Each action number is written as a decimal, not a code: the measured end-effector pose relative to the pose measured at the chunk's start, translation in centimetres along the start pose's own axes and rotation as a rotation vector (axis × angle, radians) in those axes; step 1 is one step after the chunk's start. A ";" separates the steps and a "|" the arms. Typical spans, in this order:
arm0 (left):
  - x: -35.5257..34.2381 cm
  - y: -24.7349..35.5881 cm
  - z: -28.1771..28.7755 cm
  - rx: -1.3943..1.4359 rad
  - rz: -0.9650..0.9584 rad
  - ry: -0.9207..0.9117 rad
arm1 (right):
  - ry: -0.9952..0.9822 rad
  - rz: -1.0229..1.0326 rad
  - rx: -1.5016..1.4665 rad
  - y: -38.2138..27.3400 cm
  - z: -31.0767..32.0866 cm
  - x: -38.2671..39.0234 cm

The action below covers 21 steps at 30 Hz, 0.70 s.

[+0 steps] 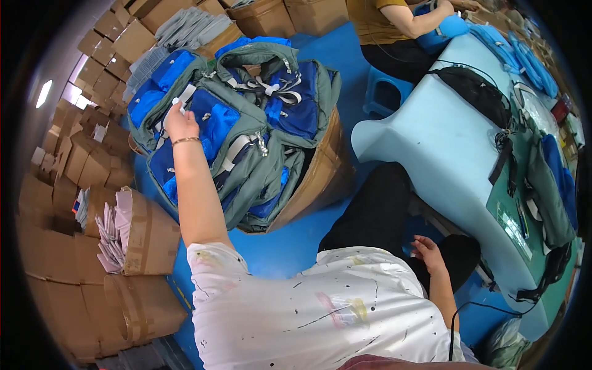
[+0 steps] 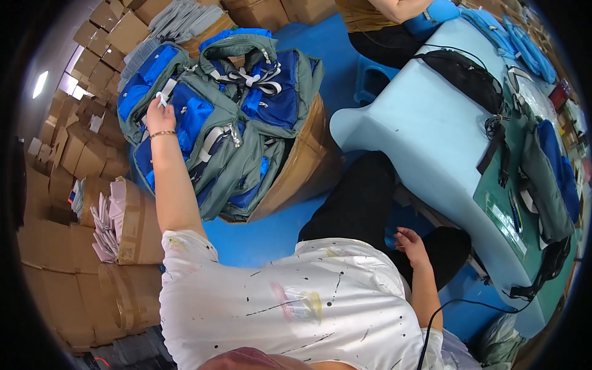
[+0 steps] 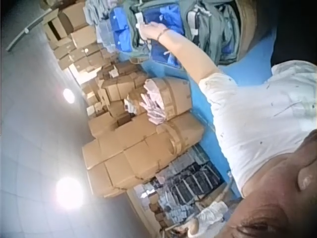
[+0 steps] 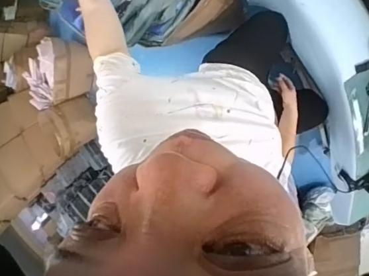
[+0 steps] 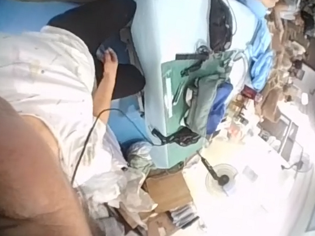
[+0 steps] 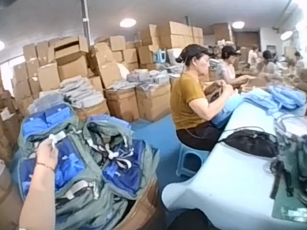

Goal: Inspecting and finishing manufactured bags by cutting loose threads and checking straps.

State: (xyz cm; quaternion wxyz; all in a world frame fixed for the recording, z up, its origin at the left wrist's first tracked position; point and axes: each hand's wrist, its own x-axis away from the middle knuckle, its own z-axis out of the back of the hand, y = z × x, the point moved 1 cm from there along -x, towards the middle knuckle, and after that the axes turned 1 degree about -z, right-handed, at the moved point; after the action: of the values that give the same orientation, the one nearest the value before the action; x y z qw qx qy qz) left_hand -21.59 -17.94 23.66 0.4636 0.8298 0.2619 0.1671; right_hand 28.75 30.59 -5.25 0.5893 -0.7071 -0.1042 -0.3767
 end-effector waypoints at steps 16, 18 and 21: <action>26.5 -5.5 -5.5 -0.071 -0.330 -0.953 | 0.770 0.951 0.096 -16.4 17.4 10.5; 30.1 -7.2 -5.2 -0.177 -0.175 -1.213 | 0.976 1.098 0.074 -16.6 24.7 11.3; 34.3 -11.1 -2.1 -0.325 0.032 -1.555 | 1.215 1.084 0.078 -16.9 34.4 9.9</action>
State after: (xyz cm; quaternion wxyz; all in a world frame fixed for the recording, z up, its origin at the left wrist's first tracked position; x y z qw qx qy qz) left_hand 1.89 8.54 16.40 0.6265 0.6341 -0.1765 -0.4174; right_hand 39.74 63.80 13.23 0.6677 -0.3105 0.5772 -0.3530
